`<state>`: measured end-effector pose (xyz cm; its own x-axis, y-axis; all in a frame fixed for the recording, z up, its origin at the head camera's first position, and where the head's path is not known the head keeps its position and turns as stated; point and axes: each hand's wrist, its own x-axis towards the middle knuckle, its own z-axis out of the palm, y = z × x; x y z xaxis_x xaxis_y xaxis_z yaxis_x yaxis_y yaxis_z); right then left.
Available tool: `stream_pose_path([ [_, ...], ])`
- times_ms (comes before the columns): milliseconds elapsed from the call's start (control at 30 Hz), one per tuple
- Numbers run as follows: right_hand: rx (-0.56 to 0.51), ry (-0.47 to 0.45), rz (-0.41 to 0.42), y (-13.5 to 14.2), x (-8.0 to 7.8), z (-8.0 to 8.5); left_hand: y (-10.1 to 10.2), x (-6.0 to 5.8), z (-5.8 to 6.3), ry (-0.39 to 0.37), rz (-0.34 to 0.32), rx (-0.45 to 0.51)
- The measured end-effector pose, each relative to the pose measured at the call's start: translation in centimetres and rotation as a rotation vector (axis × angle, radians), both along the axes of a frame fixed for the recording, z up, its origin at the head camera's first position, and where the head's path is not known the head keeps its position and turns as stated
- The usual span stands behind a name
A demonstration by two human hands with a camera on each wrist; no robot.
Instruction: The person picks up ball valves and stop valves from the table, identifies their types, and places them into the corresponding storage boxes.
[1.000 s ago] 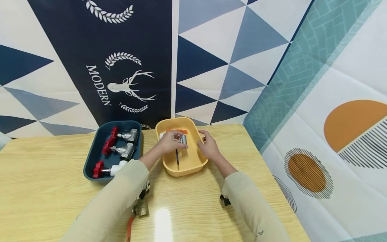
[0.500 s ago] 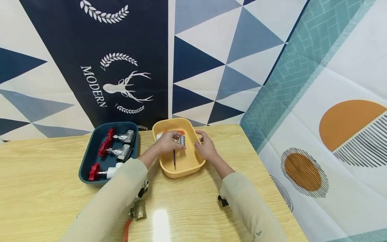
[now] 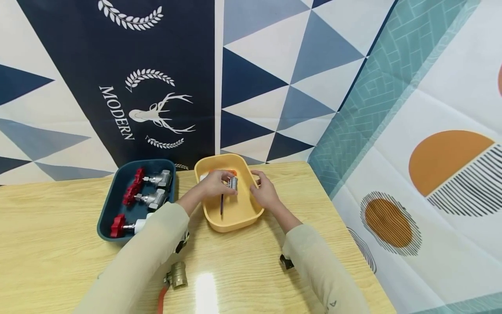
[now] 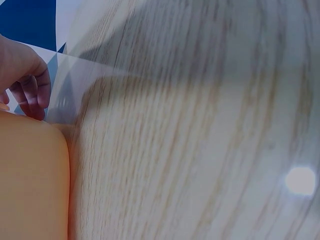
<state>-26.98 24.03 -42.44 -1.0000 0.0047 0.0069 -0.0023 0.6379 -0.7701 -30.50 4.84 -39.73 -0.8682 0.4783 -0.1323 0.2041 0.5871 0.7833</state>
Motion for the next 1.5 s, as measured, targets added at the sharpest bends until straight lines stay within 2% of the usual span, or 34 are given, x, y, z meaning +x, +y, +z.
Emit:
stream_pose_path([
  [467, -0.007, -0.001, -0.005, 0.05, -0.07, 0.03, 0.15, -0.47, -0.08, 0.012, -0.111, -0.078],
  [1233, -0.009, -0.004, -0.017, -0.03, -0.18, -0.06, 0.31, -0.90, -0.57, -0.058, -0.152, -0.180],
  [1500, -0.015, -0.006, -0.019, 0.02, -0.18, -0.18, 0.54, -0.96, -0.80, -0.055, -0.148, -0.184],
])
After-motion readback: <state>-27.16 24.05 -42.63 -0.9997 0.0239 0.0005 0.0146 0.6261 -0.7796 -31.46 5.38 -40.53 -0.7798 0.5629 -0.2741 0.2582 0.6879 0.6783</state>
